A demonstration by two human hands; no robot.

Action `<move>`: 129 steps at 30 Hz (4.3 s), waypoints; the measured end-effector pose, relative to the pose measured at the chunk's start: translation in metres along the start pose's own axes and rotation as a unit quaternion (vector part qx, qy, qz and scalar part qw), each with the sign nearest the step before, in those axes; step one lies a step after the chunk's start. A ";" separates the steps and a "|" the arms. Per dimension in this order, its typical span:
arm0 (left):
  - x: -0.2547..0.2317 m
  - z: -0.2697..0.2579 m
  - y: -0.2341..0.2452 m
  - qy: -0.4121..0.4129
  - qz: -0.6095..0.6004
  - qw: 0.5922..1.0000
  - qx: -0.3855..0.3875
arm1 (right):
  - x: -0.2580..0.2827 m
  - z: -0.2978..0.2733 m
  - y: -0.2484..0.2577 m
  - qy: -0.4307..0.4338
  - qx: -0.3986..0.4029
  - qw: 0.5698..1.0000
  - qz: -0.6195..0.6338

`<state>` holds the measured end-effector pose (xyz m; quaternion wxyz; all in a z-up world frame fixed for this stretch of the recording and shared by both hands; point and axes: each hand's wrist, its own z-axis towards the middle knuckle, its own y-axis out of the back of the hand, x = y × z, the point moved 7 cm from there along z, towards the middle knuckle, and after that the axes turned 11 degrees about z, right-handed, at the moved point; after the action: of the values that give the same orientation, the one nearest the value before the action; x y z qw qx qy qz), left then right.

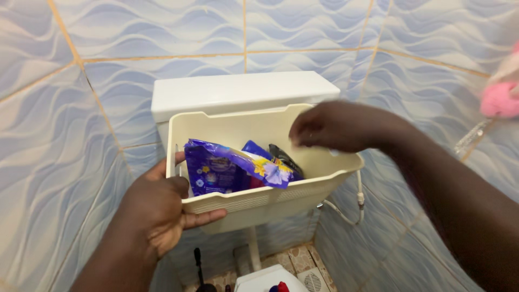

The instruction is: The person transfers various toiletries and cleaning supplies from a beige plastic basket onto the top of a white toilet cistern. Items handled include a blue bottle, a black tube, a purple packet, a yellow packet, a small bottle, a pink comb, and a green bottle. The person then moves some items back into the basket.

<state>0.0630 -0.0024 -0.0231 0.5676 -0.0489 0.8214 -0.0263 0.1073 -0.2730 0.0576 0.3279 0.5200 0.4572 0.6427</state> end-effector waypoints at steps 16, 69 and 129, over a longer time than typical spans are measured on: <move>-0.024 0.003 0.004 -0.050 -0.032 0.998 0.005 | -0.006 0.063 -0.056 -0.049 0.067 0.989 -0.120; 0.031 0.062 0.023 0.101 -0.083 0.990 0.047 | 0.017 0.325 -0.002 0.056 -0.230 0.930 0.280; 0.039 0.063 -0.005 0.092 -0.065 0.993 0.032 | -0.040 0.143 0.044 -0.043 -0.062 0.961 0.267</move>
<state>0.1085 -0.0105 -0.0818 0.4883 -0.0816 0.8638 -0.0937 0.2575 -0.2898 0.0894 0.1950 0.6292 0.2466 0.7109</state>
